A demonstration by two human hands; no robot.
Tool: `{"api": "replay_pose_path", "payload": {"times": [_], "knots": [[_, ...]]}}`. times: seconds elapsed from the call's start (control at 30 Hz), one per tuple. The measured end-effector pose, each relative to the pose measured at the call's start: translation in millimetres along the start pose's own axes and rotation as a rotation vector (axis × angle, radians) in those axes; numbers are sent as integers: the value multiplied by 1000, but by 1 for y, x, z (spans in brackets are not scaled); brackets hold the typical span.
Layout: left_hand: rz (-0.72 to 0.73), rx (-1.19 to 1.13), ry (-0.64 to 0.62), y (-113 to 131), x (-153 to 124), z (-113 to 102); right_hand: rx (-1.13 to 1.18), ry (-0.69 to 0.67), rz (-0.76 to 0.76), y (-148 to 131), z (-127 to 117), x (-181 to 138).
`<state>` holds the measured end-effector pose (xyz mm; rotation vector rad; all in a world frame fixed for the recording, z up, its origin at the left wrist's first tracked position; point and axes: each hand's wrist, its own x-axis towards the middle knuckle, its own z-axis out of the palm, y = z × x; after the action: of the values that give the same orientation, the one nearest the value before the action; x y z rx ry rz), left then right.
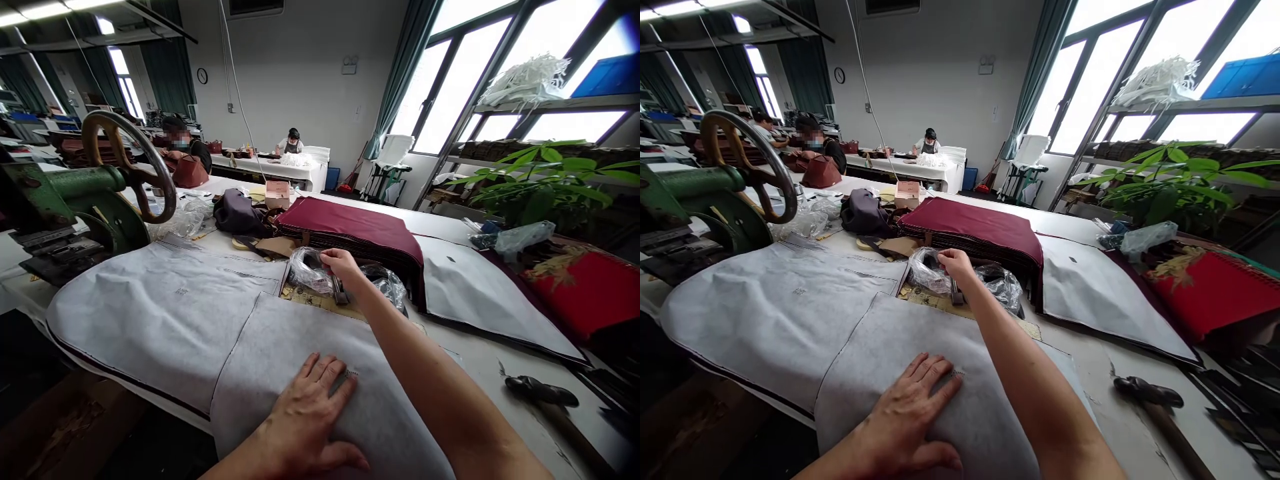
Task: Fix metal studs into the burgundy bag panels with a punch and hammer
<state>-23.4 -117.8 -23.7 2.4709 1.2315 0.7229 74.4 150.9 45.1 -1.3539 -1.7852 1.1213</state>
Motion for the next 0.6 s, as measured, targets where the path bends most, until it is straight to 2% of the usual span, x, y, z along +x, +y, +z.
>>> {"api": "replay_pose_path", "payload": {"times": [0.17,0.3,0.37,0.47,0.6], "knots": [[22,60,39,-5,-3,8,134,-88,-97,-3,-29,-67],[33,117,17,-2,-1,5,26,-244,-151,17,-44,-142],[14,131,20,1,1,1,7,-273,-114,31,-42,-176],[-3,130,21,4,2,-3,82,-186,-26,47,-30,-214],[16,111,38,2,0,-1,-209,31,-129,57,-18,-237]]}}
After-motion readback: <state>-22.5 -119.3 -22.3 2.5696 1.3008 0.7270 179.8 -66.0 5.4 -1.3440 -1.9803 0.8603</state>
